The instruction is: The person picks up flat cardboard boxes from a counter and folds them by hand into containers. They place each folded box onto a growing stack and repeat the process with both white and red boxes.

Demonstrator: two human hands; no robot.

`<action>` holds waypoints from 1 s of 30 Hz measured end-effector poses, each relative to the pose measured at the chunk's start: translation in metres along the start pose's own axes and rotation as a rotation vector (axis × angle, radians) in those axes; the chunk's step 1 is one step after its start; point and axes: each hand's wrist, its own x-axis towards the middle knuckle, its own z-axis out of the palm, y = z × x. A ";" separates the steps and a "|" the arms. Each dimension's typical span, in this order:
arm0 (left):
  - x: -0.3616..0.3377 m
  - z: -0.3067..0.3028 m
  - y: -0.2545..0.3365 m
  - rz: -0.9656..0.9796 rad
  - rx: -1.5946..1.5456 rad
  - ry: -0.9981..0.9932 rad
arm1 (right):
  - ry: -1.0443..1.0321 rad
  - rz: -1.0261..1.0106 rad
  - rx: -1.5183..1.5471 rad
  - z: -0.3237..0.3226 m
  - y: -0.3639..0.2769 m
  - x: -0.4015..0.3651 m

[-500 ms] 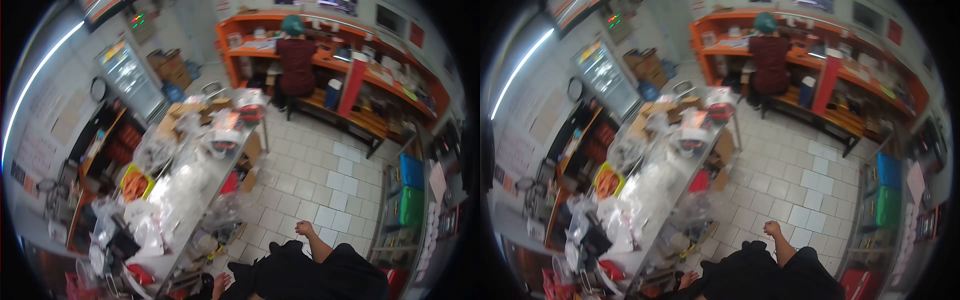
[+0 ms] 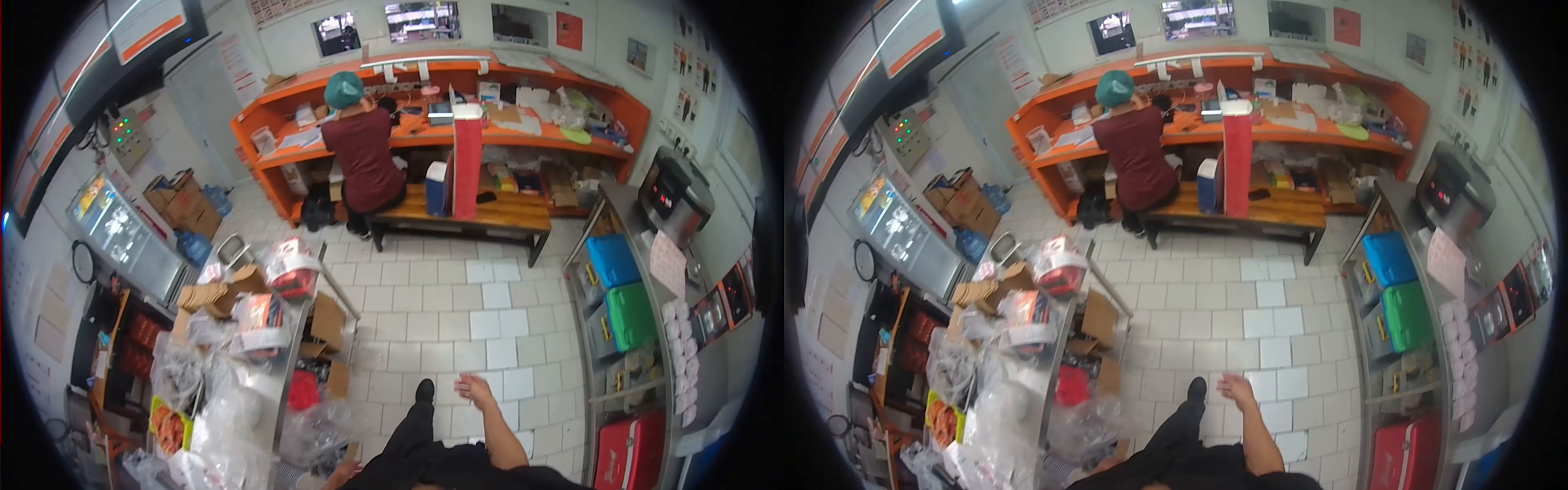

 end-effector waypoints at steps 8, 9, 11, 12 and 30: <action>0.134 -0.049 0.119 -0.255 -0.493 -0.086 | 0.320 0.475 -0.504 -0.202 0.075 0.018; 0.149 -0.051 0.161 -0.311 -0.504 0.002 | 0.350 0.551 -0.479 -0.227 0.084 0.018; 0.186 -0.055 0.247 -0.324 -0.438 0.075 | 0.457 0.586 -0.347 -0.244 0.069 -0.003; 0.200 -0.056 0.281 -0.287 -0.372 0.058 | 0.571 0.461 -0.181 -0.235 0.042 -0.012; 0.388 -0.058 0.630 -0.067 -0.179 0.037 | 0.301 0.042 -1.329 -0.329 -0.090 0.163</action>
